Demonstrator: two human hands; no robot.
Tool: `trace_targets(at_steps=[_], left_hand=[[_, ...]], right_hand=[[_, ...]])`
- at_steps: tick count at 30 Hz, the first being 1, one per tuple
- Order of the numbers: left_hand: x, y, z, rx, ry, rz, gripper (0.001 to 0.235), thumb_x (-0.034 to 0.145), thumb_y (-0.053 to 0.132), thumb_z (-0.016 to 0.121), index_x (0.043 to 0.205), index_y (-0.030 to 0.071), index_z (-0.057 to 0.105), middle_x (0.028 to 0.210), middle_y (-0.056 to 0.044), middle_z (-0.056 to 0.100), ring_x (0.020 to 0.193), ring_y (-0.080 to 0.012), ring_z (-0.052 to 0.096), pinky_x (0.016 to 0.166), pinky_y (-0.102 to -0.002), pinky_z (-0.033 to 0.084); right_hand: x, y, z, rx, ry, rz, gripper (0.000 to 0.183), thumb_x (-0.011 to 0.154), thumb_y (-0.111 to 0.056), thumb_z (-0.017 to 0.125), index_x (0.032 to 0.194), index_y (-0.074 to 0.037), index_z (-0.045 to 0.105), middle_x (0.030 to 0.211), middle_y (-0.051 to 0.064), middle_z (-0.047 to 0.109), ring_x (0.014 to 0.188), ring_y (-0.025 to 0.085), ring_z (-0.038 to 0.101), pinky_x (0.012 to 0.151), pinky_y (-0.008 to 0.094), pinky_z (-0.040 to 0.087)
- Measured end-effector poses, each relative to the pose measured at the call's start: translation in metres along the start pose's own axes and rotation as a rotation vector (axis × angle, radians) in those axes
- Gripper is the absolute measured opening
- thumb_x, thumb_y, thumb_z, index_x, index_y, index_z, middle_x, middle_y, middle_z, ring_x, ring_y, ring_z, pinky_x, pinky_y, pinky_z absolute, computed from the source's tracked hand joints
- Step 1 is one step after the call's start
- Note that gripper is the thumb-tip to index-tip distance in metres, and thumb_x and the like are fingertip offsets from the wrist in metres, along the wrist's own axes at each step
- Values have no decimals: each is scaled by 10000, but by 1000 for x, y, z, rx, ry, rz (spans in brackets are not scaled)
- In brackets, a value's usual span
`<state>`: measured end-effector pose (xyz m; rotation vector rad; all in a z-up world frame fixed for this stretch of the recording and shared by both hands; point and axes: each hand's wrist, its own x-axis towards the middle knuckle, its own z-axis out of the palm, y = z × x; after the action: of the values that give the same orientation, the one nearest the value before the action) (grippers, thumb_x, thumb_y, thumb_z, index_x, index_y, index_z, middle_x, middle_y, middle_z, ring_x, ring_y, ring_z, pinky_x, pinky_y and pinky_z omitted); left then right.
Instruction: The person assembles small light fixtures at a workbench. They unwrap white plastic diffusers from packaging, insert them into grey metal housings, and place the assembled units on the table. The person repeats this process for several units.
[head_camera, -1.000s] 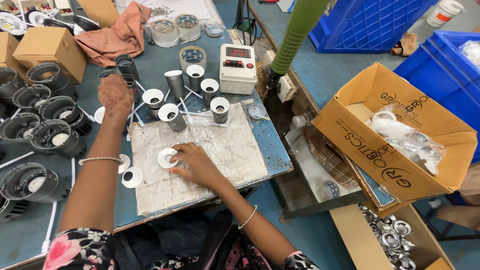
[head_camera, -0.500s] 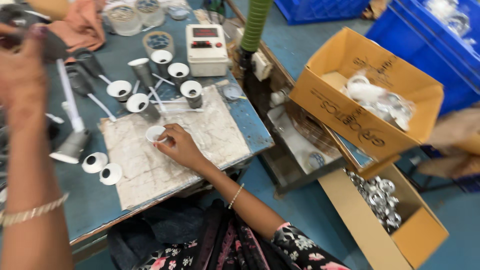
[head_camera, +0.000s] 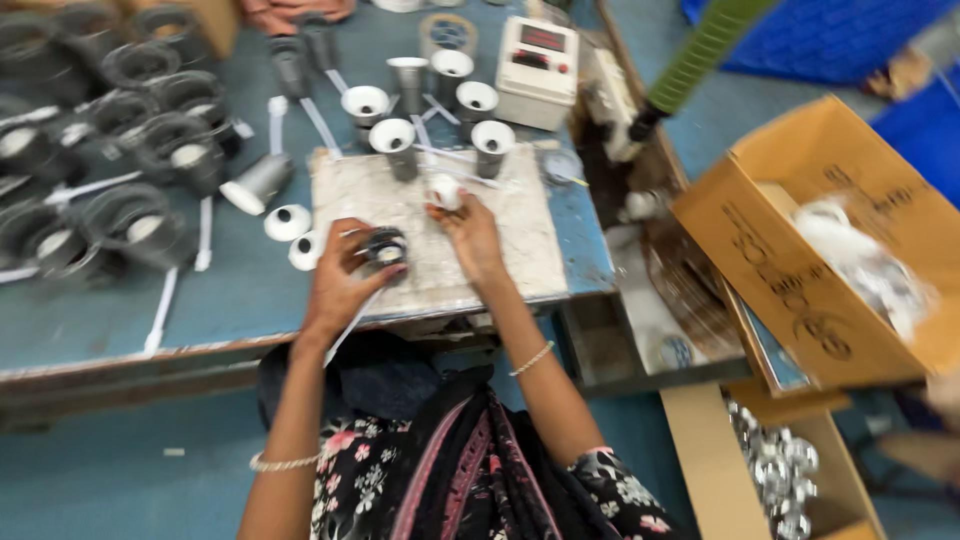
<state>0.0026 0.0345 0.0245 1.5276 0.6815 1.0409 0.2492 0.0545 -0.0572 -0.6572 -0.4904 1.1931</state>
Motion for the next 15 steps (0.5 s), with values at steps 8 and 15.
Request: trace_targets(at_steps=[8,15], left_hand=[[-3,-8,-1,255,-35,-47,851,718,280,902,1433,88,482,1279,-134,691,1158,-239,689,1003,-358,542],[-5,-10,-5,435,-57,4,792,728,366,888,1370,28,570,1262,-181,687,1182,-303,663,1026,-368,501]], right_hand=[[-23,-37,34,184,-210,239,499,1021,-289,540,1355,81,542,1328,277,639,1088,295,665,899,369,532],[-35,-44,48,117,-311,271,575,986,-243,556,1387,166,496,1379,331,576,1167,336,627,1019,383,516]])
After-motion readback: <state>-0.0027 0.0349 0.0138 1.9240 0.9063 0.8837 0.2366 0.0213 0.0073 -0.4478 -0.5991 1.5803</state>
